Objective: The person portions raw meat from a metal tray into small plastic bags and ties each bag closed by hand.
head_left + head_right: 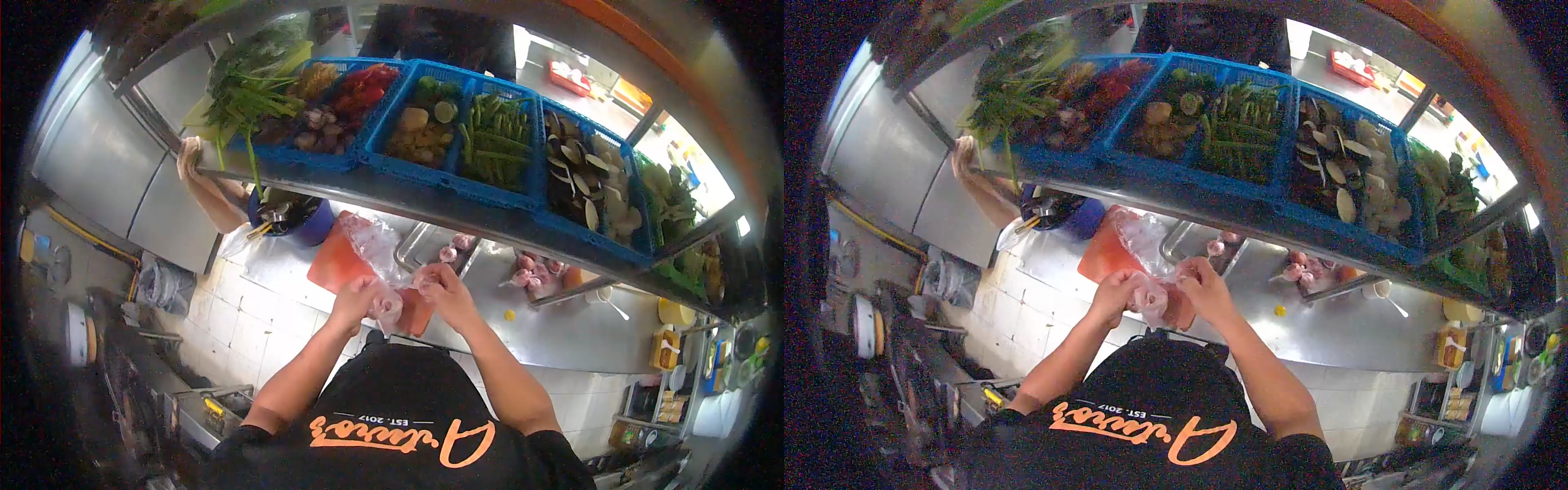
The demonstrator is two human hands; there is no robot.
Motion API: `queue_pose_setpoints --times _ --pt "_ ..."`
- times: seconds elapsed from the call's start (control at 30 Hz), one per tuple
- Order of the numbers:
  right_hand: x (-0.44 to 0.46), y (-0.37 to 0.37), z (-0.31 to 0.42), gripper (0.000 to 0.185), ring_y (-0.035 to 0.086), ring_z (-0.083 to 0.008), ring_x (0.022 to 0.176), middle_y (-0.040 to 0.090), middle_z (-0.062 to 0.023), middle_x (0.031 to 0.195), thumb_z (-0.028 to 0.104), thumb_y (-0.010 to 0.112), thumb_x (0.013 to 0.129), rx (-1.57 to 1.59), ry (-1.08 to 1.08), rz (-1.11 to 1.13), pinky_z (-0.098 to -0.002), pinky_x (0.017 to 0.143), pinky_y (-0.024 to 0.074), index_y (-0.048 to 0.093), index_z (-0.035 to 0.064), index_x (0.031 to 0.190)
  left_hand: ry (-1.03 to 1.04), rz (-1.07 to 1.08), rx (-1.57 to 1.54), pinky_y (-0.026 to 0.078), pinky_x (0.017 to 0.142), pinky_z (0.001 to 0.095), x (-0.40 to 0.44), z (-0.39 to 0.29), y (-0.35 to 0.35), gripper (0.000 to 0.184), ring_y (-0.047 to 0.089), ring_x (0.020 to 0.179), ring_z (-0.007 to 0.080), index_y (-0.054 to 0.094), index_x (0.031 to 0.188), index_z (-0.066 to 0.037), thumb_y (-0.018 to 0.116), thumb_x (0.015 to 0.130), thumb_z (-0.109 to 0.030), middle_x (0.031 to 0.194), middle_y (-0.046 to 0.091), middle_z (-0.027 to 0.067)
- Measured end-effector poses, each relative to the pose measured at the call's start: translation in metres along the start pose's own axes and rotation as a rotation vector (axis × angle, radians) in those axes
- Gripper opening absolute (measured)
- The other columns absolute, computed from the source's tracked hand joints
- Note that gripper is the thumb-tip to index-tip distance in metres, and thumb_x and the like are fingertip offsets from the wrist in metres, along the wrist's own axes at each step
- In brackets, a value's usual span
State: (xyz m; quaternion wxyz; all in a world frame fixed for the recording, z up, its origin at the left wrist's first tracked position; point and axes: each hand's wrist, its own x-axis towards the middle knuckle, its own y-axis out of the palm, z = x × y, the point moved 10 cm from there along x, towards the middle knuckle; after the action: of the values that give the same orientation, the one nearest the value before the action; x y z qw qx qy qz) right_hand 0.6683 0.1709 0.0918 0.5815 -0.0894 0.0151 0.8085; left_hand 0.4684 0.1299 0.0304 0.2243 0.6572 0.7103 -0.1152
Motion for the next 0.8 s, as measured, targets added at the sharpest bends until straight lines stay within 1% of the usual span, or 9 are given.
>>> queue_pose_setpoints --times 0.2,0.3,0.4,0.5,0.53,0.63,0.7,0.77,0.8 --pt "-0.021 0.045 0.043 0.025 0.058 -0.014 0.078 0.057 -0.0039 0.093 0.016 0.053 0.091 0.734 0.184 0.21 -0.0345 0.076 0.0537 0.057 0.0058 0.114 0.011 0.001 -0.154 0.052 0.055 0.0284 0.002 -0.014 0.018 0.019 0.063 0.069 0.0131 0.062 0.105 -0.004 0.062 0.094 -0.019 0.087 0.065 0.0036" --pt "-0.014 0.077 -0.013 0.026 0.063 -0.0214 0.101 0.062 -0.0039 0.096 0.018 0.055 0.092 0.853 0.446 0.341 -0.0404 0.074 0.0562 0.057 0.0063 0.115 -0.015 0.006 -0.202 0.051 0.052 0.0276 -0.003 -0.021 0.022 0.016 0.063 0.065 0.0133 0.061 0.103 -0.005 0.061 0.094 -0.019 0.084 0.065 0.0037" --pt "0.0 0.095 -0.036 0.026 0.068 -0.0221 0.089 0.065 -0.0068 0.093 0.023 0.054 0.094 0.594 0.4 0.387 -0.0416 0.064 0.0568 0.057 0.0045 0.113 -0.006 -0.003 -0.193 0.05 0.048 0.026 -0.001 -0.02 0.024 0.013 0.062 0.06 0.0119 0.06 0.099 -0.007 0.06 0.094 -0.019 0.079 0.064 0.0028" --pt "-0.001 0.091 -0.033 0.029 0.071 -0.0255 0.074 0.067 -0.0132 0.084 0.024 0.053 0.095 -0.213 0.325 0.382 -0.0426 0.06 0.0561 0.056 0.0018 0.113 0.005 0.027 -0.161 0.049 0.048 0.0265 0.0 -0.013 0.023 0.014 0.062 0.06 0.0126 0.059 0.101 -0.008 0.061 0.094 -0.019 0.078 0.065 0.0033" --pt "-0.002 0.081 -0.001 0.034 0.07 -0.0323 0.067 0.068 -0.0206 0.08 0.024 0.054 0.094 -0.458 0.1 0.3 -0.0452 0.064 0.0558 0.054 0.0013 0.119 0.01 0.018 -0.201 0.049 0.047 0.0265 -0.003 -0.014 0.024 0.014 0.062 0.06 0.0129 0.059 0.101 -0.008 0.062 0.094 -0.019 0.078 0.065 0.0034" --pt "0.031 0.044 0.002 0.042 0.07 -0.0355 0.08 0.07 -0.0191 0.096 0.023 0.053 0.092 -0.688 -0.159 0.175 -0.0458 0.069 0.057 0.054 0.0089 0.131 0.013 -0.023 -0.292 0.051 0.047 0.027 -0.004 -0.015 0.016 0.014 0.064 0.062 0.0151 0.057 0.102 -0.007 0.062 0.094 -0.018 0.081 0.065 0.0048" --pt "0.068 -0.019 -0.018 0.04 0.068 -0.0399 0.085 0.069 -0.0199 0.102 0.025 0.055 0.09 -0.86 -0.082 -0.182 -0.0488 0.076 0.0555 0.056 0.0127 0.128 0.019 -0.081 -0.327 0.052 0.046 0.0272 -0.008 -0.018 0.013 0.014 0.065 0.062 0.0158 0.057 0.102 -0.007 0.062 0.094 -0.017 0.083 0.065 0.0055" --pt "0.057 -0.042 -0.001 0.031 0.065 -0.0414 0.092 0.066 -0.0228 0.105 0.028 0.058 0.087 -1.318 -0.63 -0.611 -0.0496 0.079 0.0534 0.061 0.01 0.112 0.0 -0.059 -0.325 0.05 0.043 0.0263 -0.004 -0.011 0.018 0.017 0.065 0.06 0.0163 0.056 0.106 -0.006 0.061 0.095 -0.017 0.084 0.065 0.0066" --pt "0.066 -0.054 -0.014 0.03 0.065 -0.0413 0.094 0.066 -0.0224 0.107 0.028 0.058 0.087 -1.256 -0.491 -0.507 -0.0494 0.08 0.0535 0.061 0.0094 0.11 -0.016 -0.061 -0.306 0.049 0.043 0.0258 -0.007 -0.013 0.021 0.017 0.064 0.06 0.0164 0.055 0.106 -0.005 0.06 0.095 -0.016 0.083 0.064 0.0069"
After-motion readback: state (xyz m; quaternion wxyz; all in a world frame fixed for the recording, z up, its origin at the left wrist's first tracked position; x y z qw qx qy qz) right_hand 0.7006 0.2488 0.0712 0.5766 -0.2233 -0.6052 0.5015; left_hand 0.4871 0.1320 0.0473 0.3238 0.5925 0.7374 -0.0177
